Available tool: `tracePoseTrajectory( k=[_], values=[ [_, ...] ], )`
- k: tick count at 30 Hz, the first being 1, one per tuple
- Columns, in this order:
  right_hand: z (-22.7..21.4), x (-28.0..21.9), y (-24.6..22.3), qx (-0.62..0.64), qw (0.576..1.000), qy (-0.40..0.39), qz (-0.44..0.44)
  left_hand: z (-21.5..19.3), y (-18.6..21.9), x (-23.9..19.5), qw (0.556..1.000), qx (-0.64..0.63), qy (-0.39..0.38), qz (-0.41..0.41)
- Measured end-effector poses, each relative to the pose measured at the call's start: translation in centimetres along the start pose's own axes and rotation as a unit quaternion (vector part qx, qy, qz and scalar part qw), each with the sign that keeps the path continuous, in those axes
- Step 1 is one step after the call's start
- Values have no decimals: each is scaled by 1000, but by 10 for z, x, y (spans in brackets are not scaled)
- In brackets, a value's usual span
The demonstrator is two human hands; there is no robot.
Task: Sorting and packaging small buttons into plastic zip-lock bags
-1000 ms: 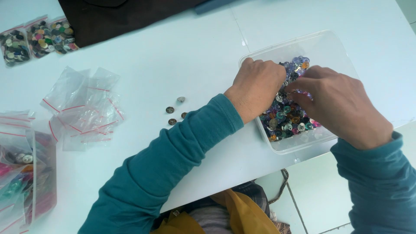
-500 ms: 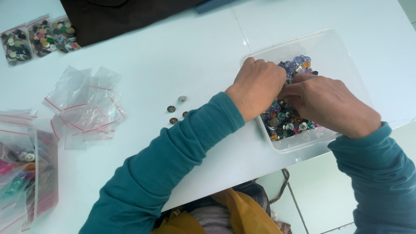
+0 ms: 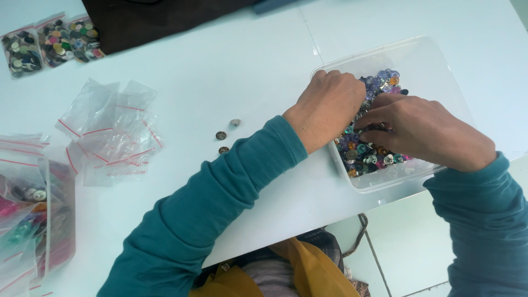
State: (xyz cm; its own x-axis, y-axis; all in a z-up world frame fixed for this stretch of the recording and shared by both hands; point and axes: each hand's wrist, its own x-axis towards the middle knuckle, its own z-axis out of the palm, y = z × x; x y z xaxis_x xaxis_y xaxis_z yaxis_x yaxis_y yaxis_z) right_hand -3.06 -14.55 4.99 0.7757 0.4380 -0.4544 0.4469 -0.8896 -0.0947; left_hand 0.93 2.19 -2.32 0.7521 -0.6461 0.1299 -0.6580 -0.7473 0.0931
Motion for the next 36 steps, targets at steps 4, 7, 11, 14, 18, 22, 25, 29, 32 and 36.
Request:
tracePoseTrajectory(
  k=[4,7,11,14,18,22,25,29,32,36],
  values=[
    [-11,-2,-10,3,999,-41,3,-7,-5,-3,998,-68,-12,3],
    [-19,-7,-14,-8,997,-70,4,-8,-7,-6,997,-74,8,9],
    [-20,-11,-5,-42,995,53,68,-15,-9,-14,992,-118,39,21],
    [-15,-8,3,-72,986,129,77,-15,-10,-15,989,-132,57,18],
    [-12,4,-3,-59,983,163,55,-16,-12,-18,984,-151,89,17],
    [-6,12,-11,-55,989,130,54,-22,-17,-19,984,-154,84,11],
    [-4,12,-10,-85,989,112,49,-39,-22,-27,971,-211,111,4],
    [-7,9,-9,-32,995,73,56,-68,-27,-41,946,-290,144,-12],
    [-10,10,-8,37,993,105,26,-80,-30,-52,938,-310,152,-26],
    [-17,12,-1,192,973,129,-16,-88,-30,-63,933,-325,147,-38]
  ],
)
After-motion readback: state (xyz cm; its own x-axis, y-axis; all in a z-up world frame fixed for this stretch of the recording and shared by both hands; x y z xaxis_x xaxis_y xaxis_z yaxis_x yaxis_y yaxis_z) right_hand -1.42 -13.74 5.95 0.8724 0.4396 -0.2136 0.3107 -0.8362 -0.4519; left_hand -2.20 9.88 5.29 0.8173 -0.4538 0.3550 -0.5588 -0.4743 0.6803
